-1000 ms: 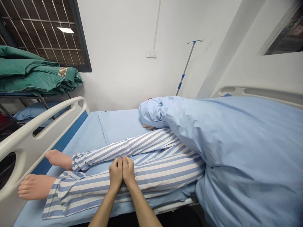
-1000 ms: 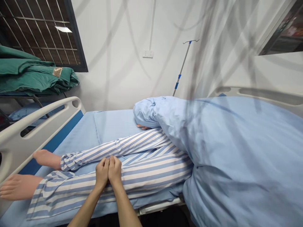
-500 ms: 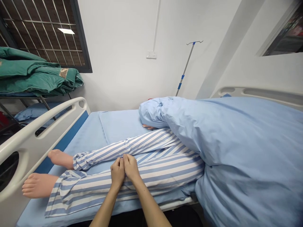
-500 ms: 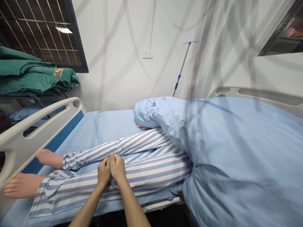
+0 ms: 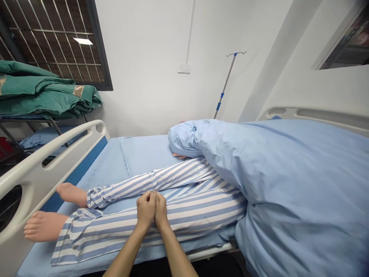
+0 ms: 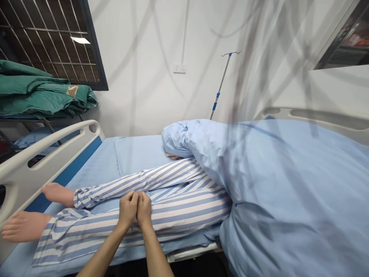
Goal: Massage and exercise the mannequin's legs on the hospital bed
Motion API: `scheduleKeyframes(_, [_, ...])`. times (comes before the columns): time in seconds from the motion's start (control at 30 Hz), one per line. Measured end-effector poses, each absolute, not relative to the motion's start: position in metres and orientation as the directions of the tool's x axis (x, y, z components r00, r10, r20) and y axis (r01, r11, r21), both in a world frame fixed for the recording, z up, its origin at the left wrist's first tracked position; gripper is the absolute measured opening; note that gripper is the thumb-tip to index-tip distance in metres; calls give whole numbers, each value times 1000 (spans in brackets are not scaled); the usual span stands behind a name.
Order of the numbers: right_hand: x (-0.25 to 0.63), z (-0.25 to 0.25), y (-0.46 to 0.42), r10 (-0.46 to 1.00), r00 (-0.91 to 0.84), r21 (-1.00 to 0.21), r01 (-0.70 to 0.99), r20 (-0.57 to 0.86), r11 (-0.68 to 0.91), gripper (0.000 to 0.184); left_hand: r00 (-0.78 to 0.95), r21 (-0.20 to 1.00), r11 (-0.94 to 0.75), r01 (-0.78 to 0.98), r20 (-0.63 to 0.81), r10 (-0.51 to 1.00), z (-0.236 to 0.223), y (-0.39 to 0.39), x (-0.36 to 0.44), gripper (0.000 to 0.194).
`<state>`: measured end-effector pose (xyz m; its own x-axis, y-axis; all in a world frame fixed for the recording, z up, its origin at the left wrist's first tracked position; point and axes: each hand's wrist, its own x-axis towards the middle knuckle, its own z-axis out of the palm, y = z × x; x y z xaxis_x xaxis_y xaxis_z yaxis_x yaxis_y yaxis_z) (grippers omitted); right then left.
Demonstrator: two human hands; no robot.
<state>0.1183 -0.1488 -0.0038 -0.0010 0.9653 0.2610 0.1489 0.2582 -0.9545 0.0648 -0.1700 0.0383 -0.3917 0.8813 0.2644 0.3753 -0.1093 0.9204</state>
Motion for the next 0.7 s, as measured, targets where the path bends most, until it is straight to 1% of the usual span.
scheduleKeyframes(0.07, [120, -3, -148, 966, -17, -961, 98, 256, 257, 34, -382, 925, -160, 345, 294, 876, 43, -170, 71, 35])
scheduleKeyframes(0.17, [121, -1, -149, 971, 16, -970, 47, 238, 237, 34, -445, 937, -107, 333, 256, 858, 32, -166, 71, 35])
scheduleKeyframes(0.23, [121, -1, -149, 974, 52, -975, 29, 221, 219, 34, -468, 929, -54, 366, 234, 852, 17, -163, 67, 34])
scheduleKeyframes(0.3, [119, -2, -149, 974, 67, -976, 31, 217, 215, 34, -448, 910, -41, 413, 242, 861, 6, -161, 62, 33])
scheduleKeyframes(0.43, [118, -2, -147, 973, 68, -975, 57, 219, 215, 35, -429, 888, -35, 459, 255, 866, 5, -162, 61, 33])
scheduleKeyframes(0.5, [121, 4, -146, 973, 52, -968, 125, 226, 218, 36, -432, 881, -28, 473, 259, 864, 8, -163, 62, 33])
scheduleKeyframes(0.53, [124, 9, -146, 969, 34, -954, 188, 245, 235, 37, -429, 876, -26, 481, 261, 864, 9, -163, 62, 33])
scheduleKeyframes(0.63, [136, 24, -148, 935, -73, -843, 412, 348, 346, 36, -393, 860, -35, 510, 269, 879, 8, -164, 64, 34])
scheduleKeyframes(0.7, [145, 28, -149, 913, -136, -770, 498, 385, 399, 35, -358, 837, -41, 546, 278, 891, 6, -164, 65, 34])
